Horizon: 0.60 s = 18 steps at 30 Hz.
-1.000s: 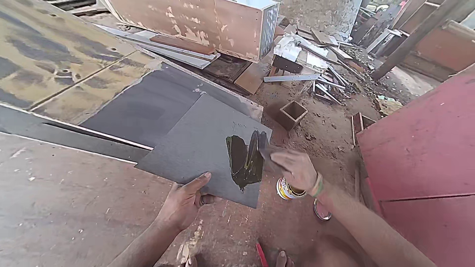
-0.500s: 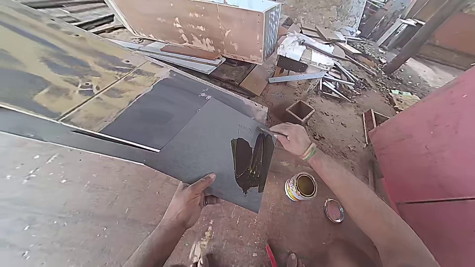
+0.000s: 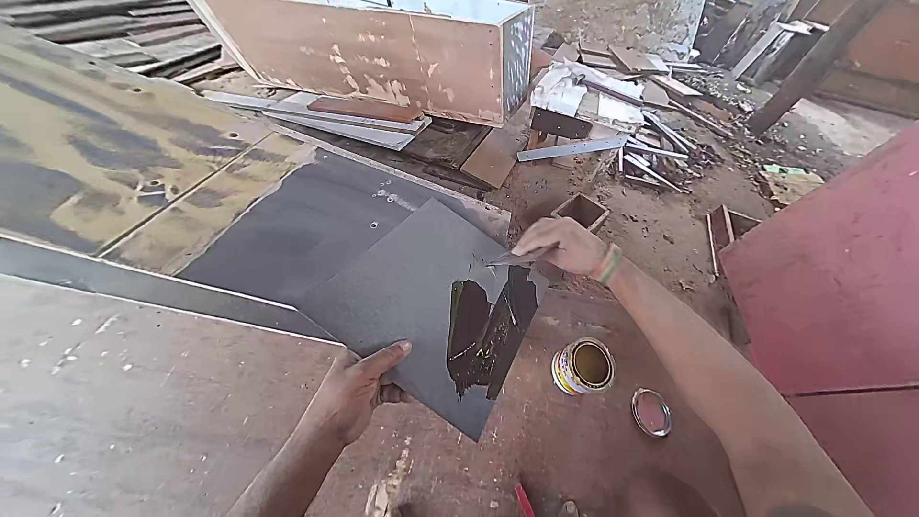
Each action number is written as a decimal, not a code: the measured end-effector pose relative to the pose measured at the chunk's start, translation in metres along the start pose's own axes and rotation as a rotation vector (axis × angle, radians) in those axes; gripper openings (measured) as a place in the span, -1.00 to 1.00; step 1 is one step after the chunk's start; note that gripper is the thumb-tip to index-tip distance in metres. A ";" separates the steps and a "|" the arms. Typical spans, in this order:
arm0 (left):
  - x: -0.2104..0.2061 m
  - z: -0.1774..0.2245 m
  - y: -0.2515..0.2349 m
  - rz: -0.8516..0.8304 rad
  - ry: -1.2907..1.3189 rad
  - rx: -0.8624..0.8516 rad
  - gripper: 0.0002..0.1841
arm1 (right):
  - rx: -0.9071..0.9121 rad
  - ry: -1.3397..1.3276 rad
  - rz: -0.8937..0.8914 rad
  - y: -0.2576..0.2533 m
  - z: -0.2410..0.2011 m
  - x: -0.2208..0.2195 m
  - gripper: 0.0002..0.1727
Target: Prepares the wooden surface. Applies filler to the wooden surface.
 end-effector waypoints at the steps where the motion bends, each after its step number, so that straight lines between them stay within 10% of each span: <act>1: -0.001 0.000 0.000 0.011 -0.007 0.000 -0.85 | 0.022 -0.037 -0.054 -0.012 0.006 -0.006 -0.75; 18: 0.012 -0.002 -0.007 0.102 -0.012 -0.016 -0.75 | 0.089 -0.411 0.073 0.104 0.071 -0.009 -0.62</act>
Point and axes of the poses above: each hand's wrist, its own y-axis away from the middle knuckle, its own x-axis out of the back of the hand, z = x × y, the point moved 8 cm from there along -y, towards the middle knuckle, and after that the axes turned 4 degrees about -y, right-handed, at the moved point
